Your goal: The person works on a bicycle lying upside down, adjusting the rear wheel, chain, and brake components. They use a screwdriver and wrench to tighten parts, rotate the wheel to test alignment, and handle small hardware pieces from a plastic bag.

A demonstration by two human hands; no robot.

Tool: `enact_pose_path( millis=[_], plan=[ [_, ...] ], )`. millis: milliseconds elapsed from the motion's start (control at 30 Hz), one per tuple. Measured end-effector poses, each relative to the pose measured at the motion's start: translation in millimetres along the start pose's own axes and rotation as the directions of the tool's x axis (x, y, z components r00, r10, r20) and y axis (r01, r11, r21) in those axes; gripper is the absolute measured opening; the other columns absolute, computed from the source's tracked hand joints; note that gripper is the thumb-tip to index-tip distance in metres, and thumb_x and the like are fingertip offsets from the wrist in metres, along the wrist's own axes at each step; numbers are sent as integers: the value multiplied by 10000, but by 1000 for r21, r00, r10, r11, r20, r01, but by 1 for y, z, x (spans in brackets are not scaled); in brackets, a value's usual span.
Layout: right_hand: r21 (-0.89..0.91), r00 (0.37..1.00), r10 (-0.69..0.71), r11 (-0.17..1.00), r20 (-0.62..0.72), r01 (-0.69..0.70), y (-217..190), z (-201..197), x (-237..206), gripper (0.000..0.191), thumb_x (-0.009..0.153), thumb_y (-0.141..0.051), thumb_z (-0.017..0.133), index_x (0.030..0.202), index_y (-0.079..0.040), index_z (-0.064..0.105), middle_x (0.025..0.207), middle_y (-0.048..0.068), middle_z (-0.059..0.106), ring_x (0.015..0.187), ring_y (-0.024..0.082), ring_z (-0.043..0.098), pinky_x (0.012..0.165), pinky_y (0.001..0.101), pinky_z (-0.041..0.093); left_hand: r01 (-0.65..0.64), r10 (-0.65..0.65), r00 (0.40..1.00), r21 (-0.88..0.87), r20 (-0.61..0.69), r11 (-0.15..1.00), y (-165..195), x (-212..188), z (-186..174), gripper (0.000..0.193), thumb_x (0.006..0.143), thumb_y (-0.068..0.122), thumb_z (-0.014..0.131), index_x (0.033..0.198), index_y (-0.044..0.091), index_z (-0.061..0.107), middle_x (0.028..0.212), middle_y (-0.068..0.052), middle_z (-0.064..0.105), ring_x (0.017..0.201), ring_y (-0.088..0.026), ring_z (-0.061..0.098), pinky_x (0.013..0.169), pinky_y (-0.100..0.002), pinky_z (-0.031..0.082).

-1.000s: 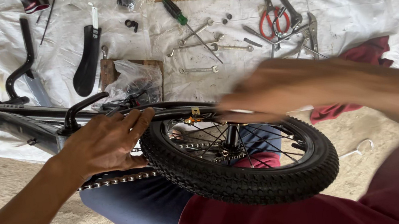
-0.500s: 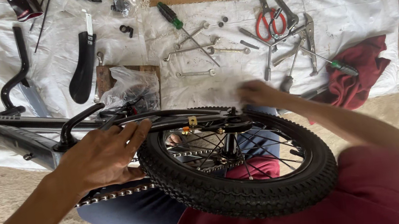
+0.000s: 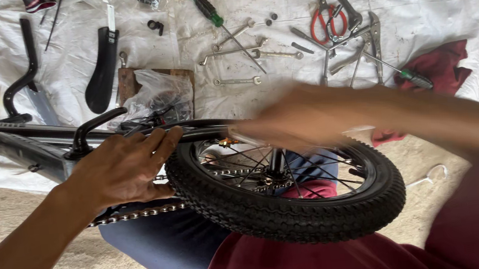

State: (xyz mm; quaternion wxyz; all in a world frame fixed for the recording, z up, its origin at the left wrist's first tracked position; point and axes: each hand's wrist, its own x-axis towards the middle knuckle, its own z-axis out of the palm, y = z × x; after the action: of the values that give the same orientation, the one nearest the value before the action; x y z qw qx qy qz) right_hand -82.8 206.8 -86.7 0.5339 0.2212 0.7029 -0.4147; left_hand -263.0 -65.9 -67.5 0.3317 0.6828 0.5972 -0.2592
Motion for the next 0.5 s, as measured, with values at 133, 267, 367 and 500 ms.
enact_pose_path(
  millis=[133,267,367,500],
  plan=[
    [-351,352,-936,338,-28,873,-51,-16,168,314,1051,-382,604,1047,-87,713,920,82,681,797,184,652,715,366,565,5,-5,1000,-16,-5,1000,-1,1,4,1188,805,792,556,1588,24,97,1537,-225,400,1174,-364,610,825,-430,636],
    [112,836,-537,829,-112,548,58,22,240,380,982,-424,583,1167,-118,712,977,74,726,753,179,629,752,376,565,0,2,998,-24,55,1000,-2,3,4,1215,819,802,525,1599,27,8,1588,-256,304,1274,-422,554,869,-465,606],
    [363,872,-395,798,-290,482,167,41,188,313,1084,-254,558,1149,30,672,830,180,678,578,198,562,504,313,480,2,0,998,-41,57,999,-2,3,3,1212,819,804,510,1595,47,-32,1594,-244,277,1304,-434,521,947,-517,556],
    [62,718,-373,864,-587,499,212,55,25,389,1018,-208,558,1365,-32,560,993,67,725,813,128,688,679,307,565,35,-29,992,-52,120,998,0,2,0,1210,832,812,490,1606,45,-36,1586,-219,278,1308,-392,523,1015,-521,534]
  ],
)
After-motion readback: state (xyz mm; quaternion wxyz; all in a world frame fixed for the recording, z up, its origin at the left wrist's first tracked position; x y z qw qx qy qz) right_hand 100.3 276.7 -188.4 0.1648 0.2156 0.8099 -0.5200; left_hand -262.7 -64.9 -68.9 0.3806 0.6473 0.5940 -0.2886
